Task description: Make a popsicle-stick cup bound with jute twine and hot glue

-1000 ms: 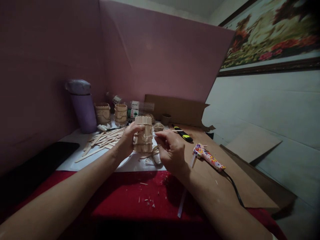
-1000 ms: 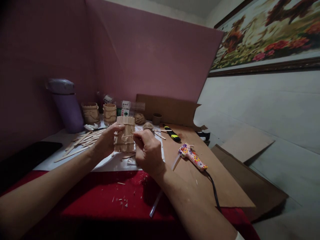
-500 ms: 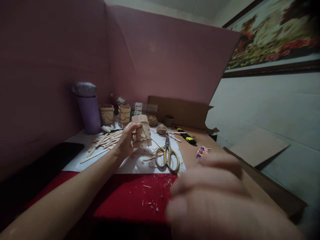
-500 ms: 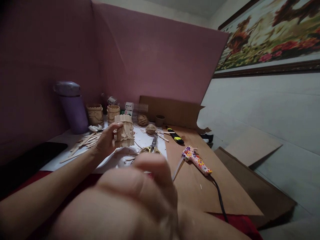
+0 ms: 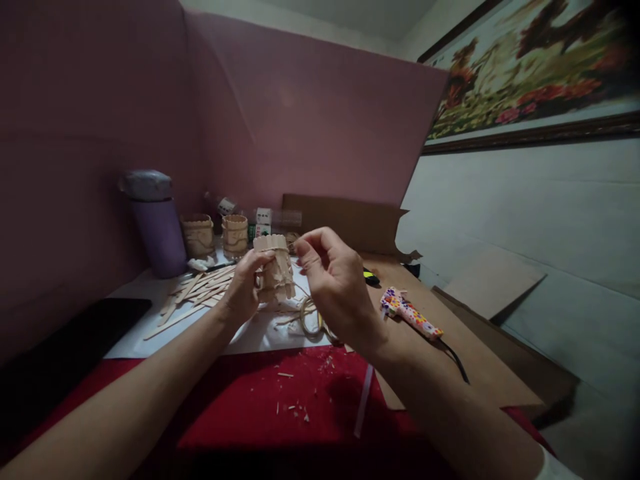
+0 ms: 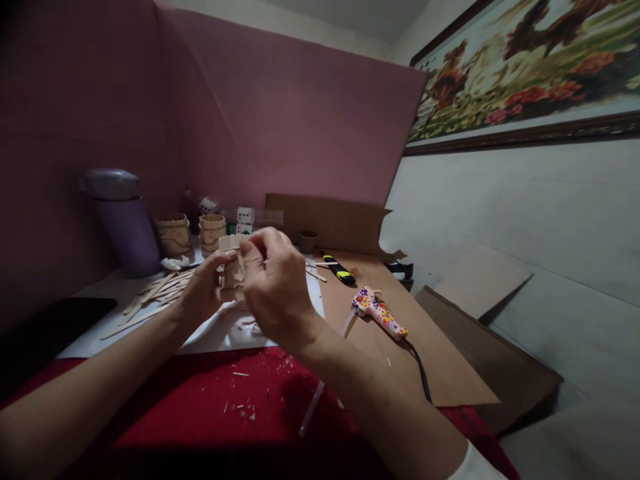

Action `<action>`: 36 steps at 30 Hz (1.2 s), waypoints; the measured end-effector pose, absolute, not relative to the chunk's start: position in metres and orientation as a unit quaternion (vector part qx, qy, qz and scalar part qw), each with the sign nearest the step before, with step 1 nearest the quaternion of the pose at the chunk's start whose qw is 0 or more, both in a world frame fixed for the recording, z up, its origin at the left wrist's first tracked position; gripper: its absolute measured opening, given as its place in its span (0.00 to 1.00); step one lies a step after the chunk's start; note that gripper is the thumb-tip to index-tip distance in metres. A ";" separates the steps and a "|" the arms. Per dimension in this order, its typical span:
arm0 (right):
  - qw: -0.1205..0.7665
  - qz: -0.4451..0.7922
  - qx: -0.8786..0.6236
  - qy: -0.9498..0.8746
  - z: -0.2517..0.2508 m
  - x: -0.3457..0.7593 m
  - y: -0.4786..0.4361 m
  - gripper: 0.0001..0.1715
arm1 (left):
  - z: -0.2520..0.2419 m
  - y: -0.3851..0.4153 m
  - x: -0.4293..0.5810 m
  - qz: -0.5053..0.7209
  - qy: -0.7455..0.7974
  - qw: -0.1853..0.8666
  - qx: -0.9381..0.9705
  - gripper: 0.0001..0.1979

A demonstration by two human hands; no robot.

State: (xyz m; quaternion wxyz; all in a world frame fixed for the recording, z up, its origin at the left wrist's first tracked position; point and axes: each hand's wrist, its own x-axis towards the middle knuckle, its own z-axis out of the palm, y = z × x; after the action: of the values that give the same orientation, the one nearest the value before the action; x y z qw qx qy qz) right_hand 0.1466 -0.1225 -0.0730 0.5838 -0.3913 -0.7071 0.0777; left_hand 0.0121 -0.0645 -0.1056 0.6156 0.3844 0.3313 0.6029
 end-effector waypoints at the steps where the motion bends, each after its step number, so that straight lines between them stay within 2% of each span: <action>1: 0.556 0.087 -0.424 -0.710 -0.061 0.151 -0.113 0.12 | -0.106 -0.064 0.013 0.611 0.334 0.604 0.388 0.19; 5: 0.452 0.126 -0.509 -0.721 -0.087 0.155 -0.104 0.19 | -0.112 -0.059 0.015 0.626 0.337 0.571 0.411 0.18; 8: 0.440 0.163 -0.511 -0.720 -0.106 0.152 -0.101 0.15 | -0.113 -0.058 0.014 0.610 0.348 0.576 0.418 0.20; 11: 0.469 0.153 -0.477 -0.727 -0.106 0.153 -0.099 0.10 | -0.111 -0.061 0.014 0.600 0.340 0.602 0.403 0.19; 18: 0.606 0.087 -0.466 -0.639 -0.118 0.164 -0.101 0.13 | -0.109 -0.061 0.015 0.582 0.307 0.668 0.348 0.15; 23: 0.670 0.239 -0.423 -0.561 -0.130 0.156 -0.102 0.15 | -0.107 -0.059 0.013 0.559 0.290 0.709 0.318 0.12; 28: 0.739 0.347 -0.381 -0.433 -0.132 0.155 -0.093 0.17 | -0.105 -0.058 0.008 0.541 0.258 0.740 0.306 0.17; 33: 0.687 0.380 -0.426 -0.450 -0.138 0.156 -0.088 0.13 | -0.103 -0.058 0.008 0.549 0.246 0.752 0.269 0.17; 36: 0.651 0.411 -0.437 -0.464 -0.140 0.153 -0.090 0.15 | -0.101 -0.060 0.009 0.573 0.224 0.744 0.261 0.18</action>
State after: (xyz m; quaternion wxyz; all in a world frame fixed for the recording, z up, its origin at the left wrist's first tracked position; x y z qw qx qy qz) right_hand 0.1528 -0.0903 -0.1403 0.6512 -0.4373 -0.4644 0.4112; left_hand 0.0089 -0.0603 -0.1006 0.7435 0.2611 0.2238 0.5735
